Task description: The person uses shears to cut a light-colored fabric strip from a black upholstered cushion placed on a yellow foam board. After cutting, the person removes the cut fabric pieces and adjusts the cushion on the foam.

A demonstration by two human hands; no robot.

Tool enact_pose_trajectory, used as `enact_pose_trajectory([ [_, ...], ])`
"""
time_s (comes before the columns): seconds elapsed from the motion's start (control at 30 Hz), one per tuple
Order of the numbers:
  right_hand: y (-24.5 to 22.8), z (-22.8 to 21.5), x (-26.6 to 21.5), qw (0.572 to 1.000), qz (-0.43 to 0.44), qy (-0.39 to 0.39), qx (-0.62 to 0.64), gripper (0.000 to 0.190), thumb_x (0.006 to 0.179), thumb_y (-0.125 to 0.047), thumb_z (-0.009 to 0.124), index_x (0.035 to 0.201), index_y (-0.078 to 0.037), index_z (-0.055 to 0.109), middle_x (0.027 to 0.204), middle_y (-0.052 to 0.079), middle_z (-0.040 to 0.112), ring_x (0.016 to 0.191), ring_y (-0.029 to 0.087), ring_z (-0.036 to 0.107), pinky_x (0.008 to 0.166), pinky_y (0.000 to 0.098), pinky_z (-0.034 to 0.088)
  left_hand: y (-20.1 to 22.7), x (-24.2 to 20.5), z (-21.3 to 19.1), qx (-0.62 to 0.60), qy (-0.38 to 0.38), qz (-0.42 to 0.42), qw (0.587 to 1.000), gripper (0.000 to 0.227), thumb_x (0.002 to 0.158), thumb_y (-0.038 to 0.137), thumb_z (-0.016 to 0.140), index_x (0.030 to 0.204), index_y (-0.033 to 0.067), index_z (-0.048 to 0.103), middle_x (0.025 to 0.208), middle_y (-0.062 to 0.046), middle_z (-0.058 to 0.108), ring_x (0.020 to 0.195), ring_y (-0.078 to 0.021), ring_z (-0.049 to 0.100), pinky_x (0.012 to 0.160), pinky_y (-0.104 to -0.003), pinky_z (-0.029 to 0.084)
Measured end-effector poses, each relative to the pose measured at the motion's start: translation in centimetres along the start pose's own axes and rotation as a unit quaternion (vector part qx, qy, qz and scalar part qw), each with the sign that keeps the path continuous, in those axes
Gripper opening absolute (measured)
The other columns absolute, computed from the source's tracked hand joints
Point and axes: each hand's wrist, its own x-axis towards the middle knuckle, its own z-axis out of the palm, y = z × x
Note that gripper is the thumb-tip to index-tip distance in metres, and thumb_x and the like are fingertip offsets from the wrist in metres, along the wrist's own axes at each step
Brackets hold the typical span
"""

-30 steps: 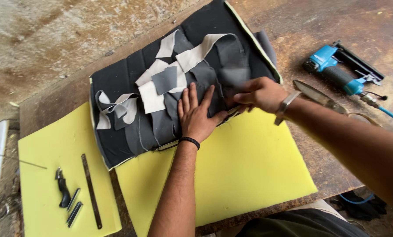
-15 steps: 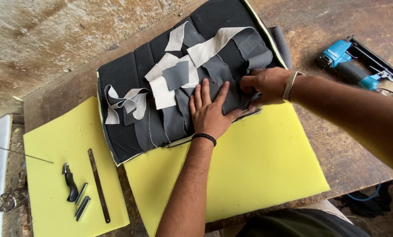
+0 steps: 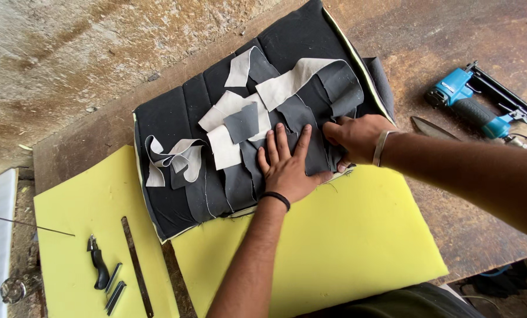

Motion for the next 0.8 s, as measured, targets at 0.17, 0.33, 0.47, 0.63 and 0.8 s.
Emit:
enact_pose_trajectory([
  [0.17, -0.4, 1.2, 0.6, 1.000, 0.016, 0.014, -0.023, 0.066, 0.078, -0.051, 0.083, 0.127, -0.022, 0.049, 0.115, 0.010, 0.065, 0.091, 0.030, 0.074, 0.069, 0.0413, 0.061, 0.1, 0.0, 2.5, 0.042, 0.064, -0.050, 0.996, 0.116, 0.065, 0.055, 0.088, 0.157, 0.0411, 0.019, 0.166, -0.018, 0.019, 0.153, -0.0373, 0.015, 0.116, -0.059, 0.013],
  [0.33, -1.0, 3.4, 0.3, 0.997, 0.023, 0.068, -0.019, 0.057, 0.086, -0.048, 0.076, 0.129, -0.021, 0.048, 0.114, 0.011, 0.063, 0.083, 0.029, 0.076, 0.064, 0.0409, 0.062, 0.6, 1.0, 4.3, 0.225, 0.117, -0.062, 0.965, 0.118, 0.070, 0.049, 0.088, 0.164, 0.0342, 0.018, 0.160, -0.018, 0.030, 0.145, -0.0349, 0.028, 0.108, -0.054, 0.023],
  [0.47, -0.4, 4.6, -0.6, 0.986, -0.026, 0.162, 0.000, 0.060, 0.080, -0.050, 0.079, 0.122, -0.020, 0.050, 0.113, 0.011, 0.062, 0.082, 0.031, 0.073, 0.063, 0.0423, 0.061, 0.5, 0.4, 4.6, 0.203, 0.178, -0.030, 0.962, 0.120, 0.069, 0.054, 0.089, 0.164, 0.0335, 0.018, 0.162, -0.019, 0.029, 0.147, -0.0360, 0.029, 0.111, -0.057, 0.023],
  [0.63, 1.7, 3.8, 1.0, 0.997, -0.063, 0.038, -0.024, 0.071, 0.075, -0.054, 0.081, 0.126, -0.021, 0.045, 0.110, 0.012, 0.061, 0.082, 0.030, 0.073, 0.064, 0.0431, 0.061, -0.1, 0.4, 3.2, 0.165, 0.130, 0.007, 0.978, 0.129, 0.059, 0.057, 0.090, 0.160, 0.0291, 0.015, 0.166, -0.022, 0.020, 0.152, -0.0393, 0.021, 0.116, -0.065, 0.016],
  [0.8, 0.0, 6.0, 1.8, 0.991, -0.040, 0.105, -0.067, 0.059, 0.085, -0.048, 0.076, 0.124, -0.015, 0.047, 0.105, 0.014, 0.061, 0.075, 0.028, 0.073, 0.057, 0.0420, 0.062, -0.7, 0.6, 4.0, 0.189, 0.128, 0.015, 0.973, 0.124, 0.066, 0.050, 0.090, 0.163, 0.0234, 0.018, 0.167, -0.024, 0.021, 0.153, -0.0441, 0.021, 0.115, -0.071, 0.018],
])
